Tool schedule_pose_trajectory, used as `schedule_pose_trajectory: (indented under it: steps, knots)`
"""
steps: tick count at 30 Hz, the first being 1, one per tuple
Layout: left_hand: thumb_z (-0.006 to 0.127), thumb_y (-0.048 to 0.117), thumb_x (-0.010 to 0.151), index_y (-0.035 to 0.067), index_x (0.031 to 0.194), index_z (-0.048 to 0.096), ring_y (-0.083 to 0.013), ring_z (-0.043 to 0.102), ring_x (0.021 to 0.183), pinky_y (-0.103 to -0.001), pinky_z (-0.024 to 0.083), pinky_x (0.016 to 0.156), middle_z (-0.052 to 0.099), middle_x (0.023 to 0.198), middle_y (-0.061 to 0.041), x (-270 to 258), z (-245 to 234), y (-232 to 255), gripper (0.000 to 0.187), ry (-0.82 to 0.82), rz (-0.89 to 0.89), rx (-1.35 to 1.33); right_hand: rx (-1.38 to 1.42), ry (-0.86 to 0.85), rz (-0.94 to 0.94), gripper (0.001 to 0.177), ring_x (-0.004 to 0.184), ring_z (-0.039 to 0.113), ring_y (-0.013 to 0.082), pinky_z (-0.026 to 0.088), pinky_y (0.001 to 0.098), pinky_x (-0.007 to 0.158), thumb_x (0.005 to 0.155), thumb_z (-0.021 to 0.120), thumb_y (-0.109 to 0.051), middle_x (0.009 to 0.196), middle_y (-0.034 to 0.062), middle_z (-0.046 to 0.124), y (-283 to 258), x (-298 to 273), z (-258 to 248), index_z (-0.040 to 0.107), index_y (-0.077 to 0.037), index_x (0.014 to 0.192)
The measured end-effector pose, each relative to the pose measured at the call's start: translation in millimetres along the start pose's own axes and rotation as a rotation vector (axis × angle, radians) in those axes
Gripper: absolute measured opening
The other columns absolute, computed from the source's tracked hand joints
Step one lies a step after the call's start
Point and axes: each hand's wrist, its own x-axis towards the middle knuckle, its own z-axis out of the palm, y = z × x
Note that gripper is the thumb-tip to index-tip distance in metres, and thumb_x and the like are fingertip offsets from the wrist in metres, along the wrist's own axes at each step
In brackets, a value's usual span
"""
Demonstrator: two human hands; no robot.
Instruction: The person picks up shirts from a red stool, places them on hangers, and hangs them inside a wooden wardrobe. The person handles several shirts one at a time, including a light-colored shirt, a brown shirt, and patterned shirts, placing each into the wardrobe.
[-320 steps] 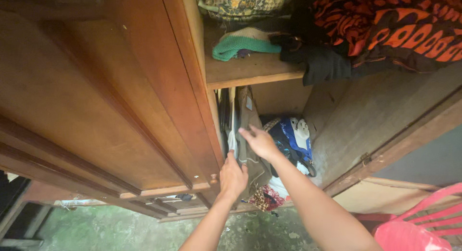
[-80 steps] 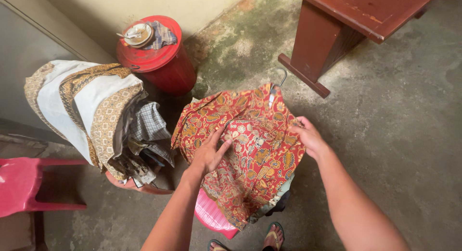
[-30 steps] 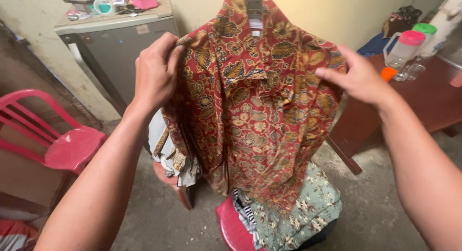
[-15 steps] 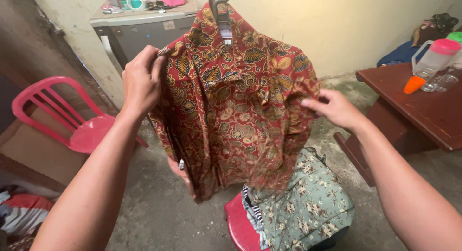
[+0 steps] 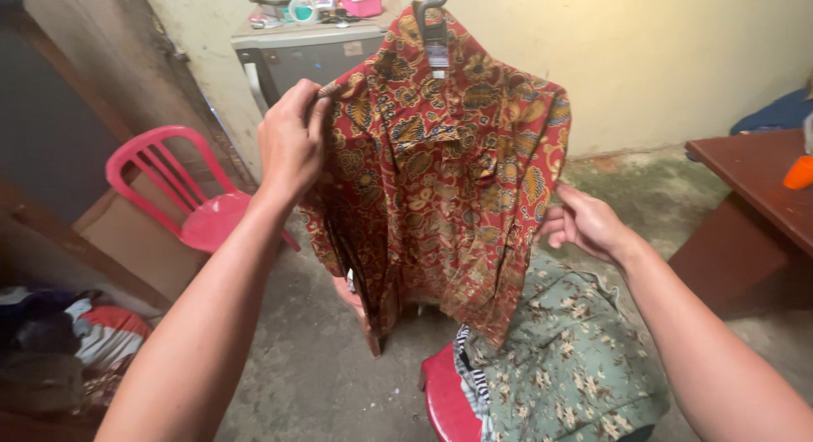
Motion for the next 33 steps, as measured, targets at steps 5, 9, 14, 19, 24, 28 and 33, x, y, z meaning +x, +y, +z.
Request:
schedule_pose_trajectory:
  steps: [5,9,14,19,24,28,33]
  knots:
    - [0.062,0.02,0.105,0.005,0.106,0.061,-0.0419,0.062,0.089,-0.047,0.047,0.073,0.065,0.095,-0.017,-2.7,-3.5,0.2,0.015,0.014,0.013,0.008,-0.486,-0.076,-0.075,0.033,0.07,0.068,0.0172,0.047,0.0297,0.055,0.099,0.055,-0.016,0.098,0.0139,0.071,14.8,18.8,14.8,0.055,-0.006,0.13]
    - [0.061,0.02,0.105,0.006,0.106,0.061,-0.0417,0.062,0.089,-0.047,0.047,0.073,0.065,0.095,-0.018,-3.5,-5.0,-7.1,0.015,-0.014,-0.006,0.01,-0.672,-0.003,-0.129,0.022,0.07,0.069,0.0138,0.05,0.0288,0.058,0.093,0.059,-0.01,0.088,0.0109,0.076,26.9,39.7,18.0,0.071,0.003,0.106]
    - [0.061,0.023,0.108,0.007,0.109,0.065,-0.0412,0.064,0.085,-0.047,0.048,0.07,0.065,0.093,-0.021,-5.0,-23.5,-39.6,0.017,0.004,-0.061,0.054,-0.652,0.158,-0.353,0.018,0.071,0.064,0.0133,0.054,0.031,0.063,0.097,0.055,-0.008,0.088,0.0083,0.072,26.9,40.4,1.5,0.07,0.001,0.103]
    - [0.06,0.024,0.109,0.005,0.113,0.064,-0.0364,0.065,0.079,-0.044,0.049,0.07,0.066,0.089,-0.021,-14.0,-50.2,-84.7,0.019,-0.06,-0.154,0.08,-0.481,0.196,-0.484,0.009,0.091,0.063,0.0114,0.054,0.0309,0.079,0.101,0.06,-0.011,0.108,0.0034,0.068,13.1,24.6,-25.7,0.064,-0.003,0.099]
    - [0.061,0.019,0.111,0.003,0.112,0.062,-0.0236,0.058,0.074,-0.037,0.049,0.072,0.064,0.084,-0.018,-28.7,-45.6,-105.1,0.016,-0.066,-0.194,-0.002,-0.418,0.085,-0.388,0.011,0.092,0.058,0.0138,0.052,0.0313,0.082,0.107,0.058,-0.012,0.096,0.0041,0.06,13.6,23.7,-21.8,0.055,-0.006,0.098]
    - [0.06,0.016,0.111,0.003,0.113,0.063,-0.0159,0.058,0.076,-0.033,0.048,0.072,0.067,0.086,-0.013,-30.6,-43.3,-108.8,0.013,-0.052,-0.176,-0.073,-0.475,0.042,-0.306,0.01,0.086,0.059,0.0089,0.053,0.0272,0.077,0.103,0.054,-0.02,0.092,-0.0009,0.06,23.9,23.2,-8.4,0.053,-0.011,0.1]
    - [0.061,0.016,0.111,0.003,0.113,0.065,-0.0193,0.061,0.077,-0.035,0.049,0.074,0.068,0.087,-0.014,-27.7,-54.5,-106.9,0.014,-0.044,-0.177,-0.016,-0.707,0.115,-0.307,0.018,0.068,0.04,0.0093,0.034,0.028,0.06,0.105,0.06,-0.028,0.071,0.0,0.051,30.5,20.6,-6.0,0.058,-0.01,0.108]
